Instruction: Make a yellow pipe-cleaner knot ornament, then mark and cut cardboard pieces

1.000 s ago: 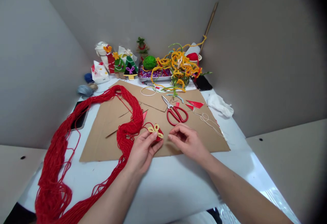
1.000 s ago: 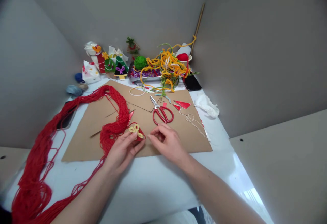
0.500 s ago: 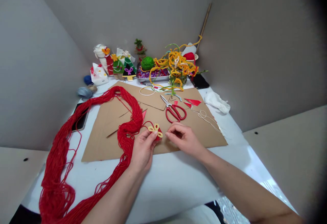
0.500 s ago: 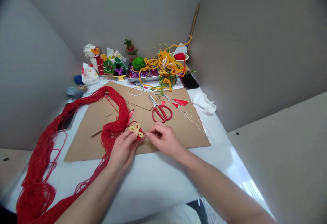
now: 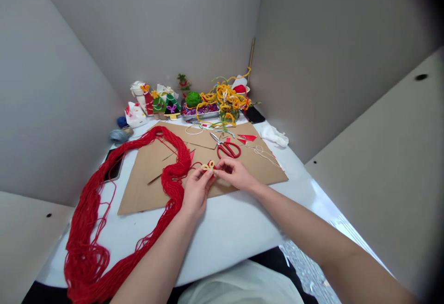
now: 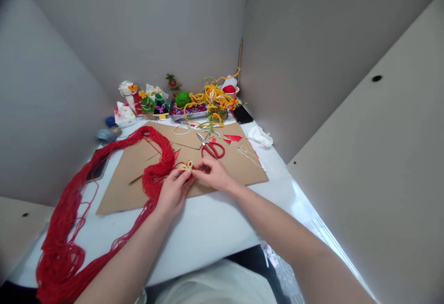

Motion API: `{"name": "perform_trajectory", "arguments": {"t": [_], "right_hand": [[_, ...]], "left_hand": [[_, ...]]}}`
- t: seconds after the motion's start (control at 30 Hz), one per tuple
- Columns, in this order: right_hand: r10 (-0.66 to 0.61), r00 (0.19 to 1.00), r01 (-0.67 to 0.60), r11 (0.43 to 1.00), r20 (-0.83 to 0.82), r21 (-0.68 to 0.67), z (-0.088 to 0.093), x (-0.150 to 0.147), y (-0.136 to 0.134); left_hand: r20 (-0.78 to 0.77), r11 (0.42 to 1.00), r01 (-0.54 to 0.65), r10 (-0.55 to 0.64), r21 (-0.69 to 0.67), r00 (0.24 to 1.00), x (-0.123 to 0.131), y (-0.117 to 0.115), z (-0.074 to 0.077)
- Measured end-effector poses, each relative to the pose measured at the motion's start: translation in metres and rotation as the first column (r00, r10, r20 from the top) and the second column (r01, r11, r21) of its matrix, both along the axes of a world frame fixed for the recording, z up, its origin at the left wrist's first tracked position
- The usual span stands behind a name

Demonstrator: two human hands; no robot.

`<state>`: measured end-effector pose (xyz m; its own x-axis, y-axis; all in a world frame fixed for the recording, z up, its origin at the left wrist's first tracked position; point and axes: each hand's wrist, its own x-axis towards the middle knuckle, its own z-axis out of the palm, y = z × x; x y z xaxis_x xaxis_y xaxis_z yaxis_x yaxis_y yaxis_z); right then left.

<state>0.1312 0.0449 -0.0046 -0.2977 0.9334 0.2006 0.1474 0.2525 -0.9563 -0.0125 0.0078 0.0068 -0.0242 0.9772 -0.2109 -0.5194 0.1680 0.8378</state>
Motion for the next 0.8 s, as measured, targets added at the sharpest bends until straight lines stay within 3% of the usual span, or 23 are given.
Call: {"name": "perform_trajectory", "arguments": {"t": [0.3, 0.6, 0.8], "right_hand": [[-0.028, 0.999, 0.027, 0.999, -0.025, -0.043, -0.0046, -0.001, 0.0073], [0.044, 0.999, -0.044, 0.997, 0.008, -0.06, -0.0037, 0.0062, 0.0051], [-0.06, 0.996, 0.05, 0.99, 0.07, 0.129, 0.0008, 0.0058, -0.0009]], "left_hand": [[0.03, 0.998, 0.057, -0.057, -0.002, 0.998, -0.0072, 0.0043, 0.0013], [-0.037, 0.995, 0.093, -0.094, -0.035, 0.995, -0.0072, 0.0051, -0.0035], [0.027, 0.991, 0.086, -0.084, -0.101, 0.996, -0.0086, 0.0052, -0.0059]]}}
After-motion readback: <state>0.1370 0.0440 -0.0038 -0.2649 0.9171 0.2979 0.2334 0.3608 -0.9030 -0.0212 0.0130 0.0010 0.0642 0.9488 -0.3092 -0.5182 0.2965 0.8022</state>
